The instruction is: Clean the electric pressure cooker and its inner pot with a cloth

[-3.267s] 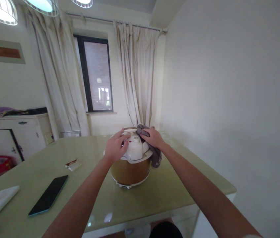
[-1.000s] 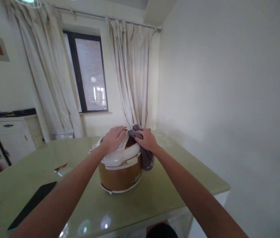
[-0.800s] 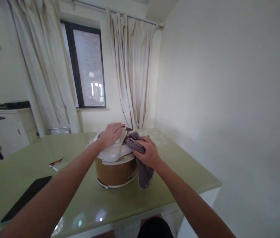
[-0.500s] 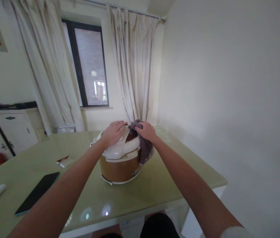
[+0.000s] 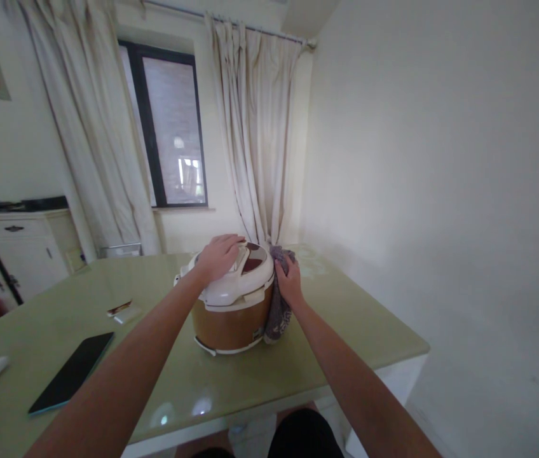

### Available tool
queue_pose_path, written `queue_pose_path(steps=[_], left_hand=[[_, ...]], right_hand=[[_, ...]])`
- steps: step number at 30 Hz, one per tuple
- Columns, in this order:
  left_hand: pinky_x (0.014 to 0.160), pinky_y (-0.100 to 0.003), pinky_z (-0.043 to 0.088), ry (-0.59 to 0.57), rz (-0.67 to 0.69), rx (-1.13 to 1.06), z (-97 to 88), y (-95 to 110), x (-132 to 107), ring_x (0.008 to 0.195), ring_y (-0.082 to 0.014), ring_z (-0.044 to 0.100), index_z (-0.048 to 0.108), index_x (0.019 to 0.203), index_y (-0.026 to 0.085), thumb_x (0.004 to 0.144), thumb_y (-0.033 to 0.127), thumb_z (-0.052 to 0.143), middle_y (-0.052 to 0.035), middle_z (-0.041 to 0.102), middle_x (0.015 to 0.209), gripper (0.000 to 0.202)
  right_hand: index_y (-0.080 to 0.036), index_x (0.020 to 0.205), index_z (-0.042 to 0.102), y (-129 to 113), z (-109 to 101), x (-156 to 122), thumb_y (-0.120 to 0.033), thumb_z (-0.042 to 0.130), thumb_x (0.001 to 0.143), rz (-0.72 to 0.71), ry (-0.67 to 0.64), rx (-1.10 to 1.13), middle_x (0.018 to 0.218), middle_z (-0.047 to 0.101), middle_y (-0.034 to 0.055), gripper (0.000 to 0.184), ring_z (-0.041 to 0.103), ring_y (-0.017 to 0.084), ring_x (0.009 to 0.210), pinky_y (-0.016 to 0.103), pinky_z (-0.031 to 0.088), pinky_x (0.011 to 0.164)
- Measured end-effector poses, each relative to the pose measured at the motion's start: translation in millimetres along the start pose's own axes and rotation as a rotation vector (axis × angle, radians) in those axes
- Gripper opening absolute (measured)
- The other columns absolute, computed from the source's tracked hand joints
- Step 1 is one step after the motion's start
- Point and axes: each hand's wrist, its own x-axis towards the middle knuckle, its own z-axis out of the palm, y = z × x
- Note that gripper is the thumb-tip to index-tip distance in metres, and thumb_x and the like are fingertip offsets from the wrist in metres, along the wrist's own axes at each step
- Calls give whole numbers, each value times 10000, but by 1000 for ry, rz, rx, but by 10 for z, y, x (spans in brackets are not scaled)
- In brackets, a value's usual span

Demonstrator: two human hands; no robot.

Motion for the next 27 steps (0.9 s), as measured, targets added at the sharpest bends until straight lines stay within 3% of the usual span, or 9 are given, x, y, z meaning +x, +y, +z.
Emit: queue_pose_path(steps=[5,12,17,20,24,27], left_hand=[[1234,-470,398,30,14,-13,6,3,-3,1407,-236,550,696,1349,258,1044,338,310,-56,670,1463,499],[1233,-486,401,18,17,-25,24,-31,6,1417,-235,544,693,1353,237,1041,335,312,-68,664,1476,502],[1244,-456,393,20,41,-8,29,-37,10,1410,-228,555,698,1351,228,1051,338,304,-69,676,1460,507],[1247,-470,388,8,42,-8,25,-30,9,1414,-235,549,686,1370,211,1053,340,298,-84,666,1470,517],[1238,-482,401,2,13,-2,12,-11,8,1437,-245,523,679,1385,215,1048,333,308,-85,647,1491,515],[1243,-465,396,9,18,9,7,3,6,1428,-245,534,685,1382,214,1043,326,307,-82,653,1483,520]], right_hand=[[-178,1278,719,-96,-128,-241,-483,547,1001,-16,5,5,1240,589,133,446,579,265,1243,443,443,1163],[-174,1087,766,-110,-296,-299,-471,535,990,42,-63,13,1081,656,113,388,622,266,1076,423,493,1051],[-180,1168,759,-143,-237,6,-461,586,960,1,-51,-79,1200,636,126,390,614,266,1145,409,475,1084],[-175,1157,768,-194,-187,360,-448,612,963,46,-205,-152,1245,651,128,370,611,253,1181,385,447,1095],[-185,1041,798,-110,-148,779,-400,630,968,220,-370,-161,1137,746,125,282,659,239,1115,385,445,1049],[-193,870,802,63,-126,720,-406,635,933,301,-387,-125,943,784,131,278,701,271,961,427,514,946]])
